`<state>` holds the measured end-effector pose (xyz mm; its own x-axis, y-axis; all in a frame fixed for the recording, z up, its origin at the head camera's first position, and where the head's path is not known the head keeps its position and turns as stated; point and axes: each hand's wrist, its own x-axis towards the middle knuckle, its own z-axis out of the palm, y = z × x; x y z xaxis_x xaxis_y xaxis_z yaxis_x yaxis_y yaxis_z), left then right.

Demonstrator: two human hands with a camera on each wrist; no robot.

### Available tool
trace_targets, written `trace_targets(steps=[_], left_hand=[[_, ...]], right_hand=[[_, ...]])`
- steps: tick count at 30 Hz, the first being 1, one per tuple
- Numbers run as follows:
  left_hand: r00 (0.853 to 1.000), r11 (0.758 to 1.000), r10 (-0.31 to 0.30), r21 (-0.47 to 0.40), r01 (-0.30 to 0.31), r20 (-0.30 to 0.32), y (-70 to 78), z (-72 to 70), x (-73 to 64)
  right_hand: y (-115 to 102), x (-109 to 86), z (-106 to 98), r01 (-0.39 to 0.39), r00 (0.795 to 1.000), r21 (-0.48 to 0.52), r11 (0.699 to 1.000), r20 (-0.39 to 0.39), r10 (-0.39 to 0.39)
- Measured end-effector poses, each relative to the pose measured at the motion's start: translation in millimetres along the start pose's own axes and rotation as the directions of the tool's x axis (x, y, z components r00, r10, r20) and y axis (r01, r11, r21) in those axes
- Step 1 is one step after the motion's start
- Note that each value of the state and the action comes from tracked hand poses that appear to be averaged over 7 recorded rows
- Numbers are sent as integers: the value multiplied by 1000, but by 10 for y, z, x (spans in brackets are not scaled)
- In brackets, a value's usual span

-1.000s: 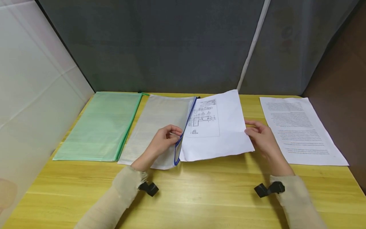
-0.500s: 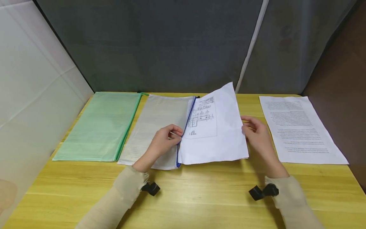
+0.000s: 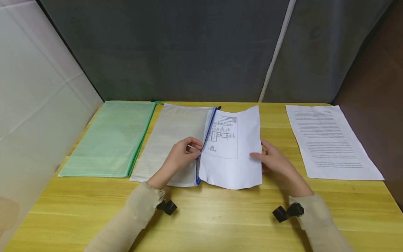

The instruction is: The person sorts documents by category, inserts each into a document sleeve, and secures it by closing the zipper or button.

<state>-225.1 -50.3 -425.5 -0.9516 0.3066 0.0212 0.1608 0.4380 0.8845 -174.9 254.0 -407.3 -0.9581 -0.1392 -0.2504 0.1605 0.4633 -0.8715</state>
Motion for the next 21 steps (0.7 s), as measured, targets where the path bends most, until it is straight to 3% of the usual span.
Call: trace_targets(steps=[3,7,15,21], left_hand=[[1000,1000,-11,29,11,4,-12,7,0],[1000,994,-2,107,0,22,3,15,1],[995,938,14,344,-46,95,87,58,-11],[996,927,-1,372,-34,93,102,70,-13]], right_hand=[[18,-34,-16,67,997,35,997,33,-68],[-69,-82,-5,120,991,36,992,-60,-118],[-283,-115,76,111,974,-16,994,-199,-112],[-321,-116,115,116,954,-33,993,-275,-121]])
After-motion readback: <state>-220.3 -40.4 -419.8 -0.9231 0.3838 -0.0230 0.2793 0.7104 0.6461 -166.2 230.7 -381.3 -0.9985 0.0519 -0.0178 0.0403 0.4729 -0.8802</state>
